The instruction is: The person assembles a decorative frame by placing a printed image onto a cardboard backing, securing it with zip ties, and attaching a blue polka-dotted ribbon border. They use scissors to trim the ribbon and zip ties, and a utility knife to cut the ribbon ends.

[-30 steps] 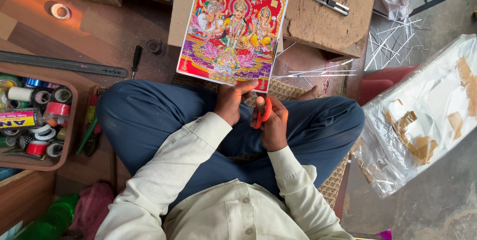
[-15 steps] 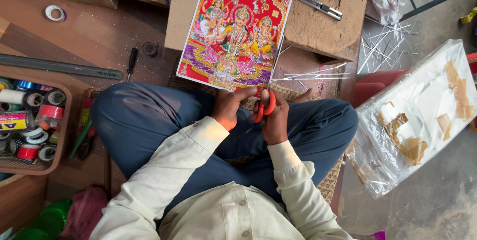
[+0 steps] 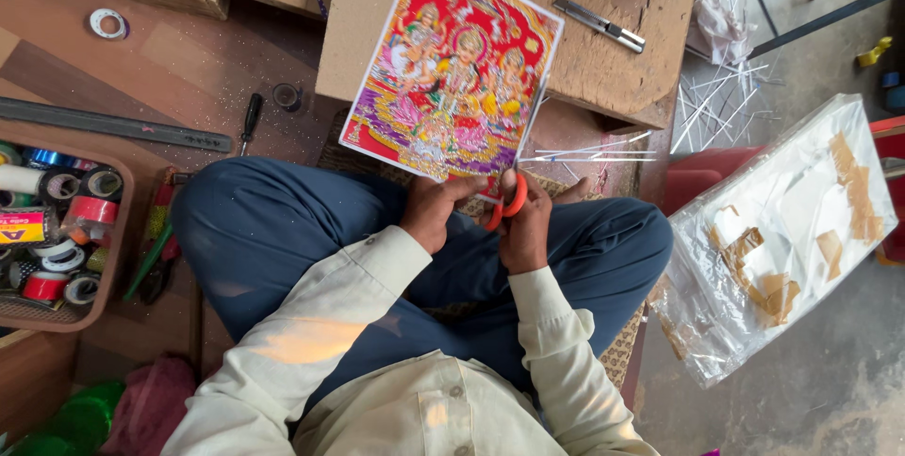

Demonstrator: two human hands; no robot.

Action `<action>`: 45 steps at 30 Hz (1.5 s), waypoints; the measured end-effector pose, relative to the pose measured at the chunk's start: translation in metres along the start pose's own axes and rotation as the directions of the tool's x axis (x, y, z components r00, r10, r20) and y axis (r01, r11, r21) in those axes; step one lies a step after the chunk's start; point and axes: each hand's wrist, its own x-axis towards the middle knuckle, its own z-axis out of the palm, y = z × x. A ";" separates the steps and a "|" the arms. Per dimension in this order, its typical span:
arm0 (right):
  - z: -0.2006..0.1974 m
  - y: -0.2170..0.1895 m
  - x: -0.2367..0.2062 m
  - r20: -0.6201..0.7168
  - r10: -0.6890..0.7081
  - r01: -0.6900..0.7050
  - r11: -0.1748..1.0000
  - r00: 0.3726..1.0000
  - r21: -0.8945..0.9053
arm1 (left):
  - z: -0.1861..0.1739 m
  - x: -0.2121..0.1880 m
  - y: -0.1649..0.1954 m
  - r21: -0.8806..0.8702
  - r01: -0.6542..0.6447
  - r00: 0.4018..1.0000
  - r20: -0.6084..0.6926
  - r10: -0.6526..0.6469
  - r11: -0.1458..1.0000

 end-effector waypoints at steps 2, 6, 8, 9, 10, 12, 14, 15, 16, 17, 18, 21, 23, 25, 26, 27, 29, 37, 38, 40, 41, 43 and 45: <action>-0.002 -0.001 0.008 0.023 -0.075 0.074 0.997 0.997 0.035 | 0.004 -0.006 0.003 -0.003 0.028 0.999 0.031 -0.028 1.000; -0.006 -0.001 0.015 0.021 -0.081 0.081 0.997 0.997 -0.002 | 0.008 -0.009 0.007 -0.029 0.044 0.998 0.036 -0.043 0.999; -0.007 0.000 0.015 0.014 -0.082 0.082 0.997 0.997 0.011 | 0.009 -0.008 0.007 -0.029 0.038 0.999 0.027 -0.037 0.999; -0.007 0.000 0.015 0.007 -0.082 0.082 0.996 0.997 0.018 | 0.008 -0.008 0.007 -0.027 0.028 0.999 0.034 -0.027 0.999; -0.007 0.001 0.014 0.002 -0.073 0.073 0.997 0.997 0.024 | 0.008 -0.007 0.006 -0.026 0.021 0.999 0.041 -0.019 0.999; -0.007 0.001 0.013 -0.009 -0.057 0.057 0.998 0.998 0.038 | 0.007 -0.007 0.005 -0.028 0.034 0.999 0.043 -0.033 0.999; -0.006 0.001 0.012 -0.007 -0.065 0.065 0.997 0.998 0.030 | 0.006 -0.006 0.004 -0.031 0.072 0.997 0.033 -0.071 0.997; -0.006 0.001 0.013 -0.004 -0.069 0.069 0.997 0.998 0.025 | 0.006 -0.007 0.004 -0.032 0.060 0.998 0.037 -0.059 0.998; -0.006 0.001 0.014 -0.013 -0.048 0.048 0.998 0.999 0.037 | 0.006 -0.006 0.005 -0.032 0.047 0.998 0.041 -0.045 0.998; -0.006 0.000 0.015 -0.024 -0.026 0.027 0.998 0.999 0.049 | 0.007 -0.007 0.005 -0.032 0.035 0.998 0.046 -0.033 0.999; -0.005 -0.001 0.016 -0.035 -0.005 0.007 0.998 0.999 0.062 | 0.007 -0.007 0.006 -0.024 0.027 0.999 0.038 -0.026 0.999; -0.004 -0.006 0.024 -0.052 -0.047 0.048 0.999 0.998 0.013 | 0.008 -0.010 0.009 -0.016 0.029 0.999 0.029 -0.029 0.999; -0.002 -0.010 0.032 -0.020 -0.074 0.075 0.997 0.997 0.016 | 0.009 -0.015 0.011 -0.031 0.078 0.996 0.051 -0.076 0.996; -0.003 -0.014 0.036 -0.027 -0.081 0.081 0.997 0.996 0.016 | 0.011 -0.015 0.011 -0.037 0.078 0.996 0.052 -0.076 0.996; -0.002 -0.014 0.037 -0.041 -0.070 0.071 0.997 0.997 0.014 | 0.011 -0.015 0.012 -0.041 0.071 0.997 0.046 -0.069 0.997; -0.001 -0.013 0.037 -0.060 -0.058 0.058 0.998 0.997 0.012 | 0.011 -0.014 0.013 -0.035 0.073 0.997 0.041 -0.072 0.997; 0.000 -0.012 0.038 -0.081 -0.068 0.069 0.997 0.994 0.014 | 0.010 -0.012 0.013 -0.022 0.077 0.997 0.027 -0.077 0.997; -0.004 -0.008 0.045 -0.085 -0.030 0.035 0.998 0.996 0.050 | 0.008 -0.012 0.014 -0.029 0.068 0.997 0.026 -0.068 0.997; -0.005 -0.010 0.050 -0.094 -0.037 0.041 0.998 0.995 0.047 | 0.008 -0.013 0.014 -0.032 0.068 0.997 0.027 -0.067 0.997; -0.009 -0.015 0.060 -0.079 -0.050 0.053 0.998 0.996 0.037 | 0.009 -0.015 0.015 -0.028 0.071 0.997 0.030 -0.070 0.997; -0.011 -0.018 0.065 -0.062 -0.055 0.056 0.998 0.997 0.028 | 0.009 -0.016 0.015 -0.027 0.080 0.996 0.034 -0.080 0.996; -0.014 -0.020 0.071 -0.056 -0.062 0.063 0.998 0.996 0.012 | 0.009 -0.016 0.015 -0.028 0.091 0.995 0.045 -0.090 0.995; -0.013 -0.020 0.075 -0.076 -0.060 0.060 0.998 0.995 -0.001 | 0.008 -0.015 0.015 -0.032 0.103 0.993 0.059 -0.101 0.994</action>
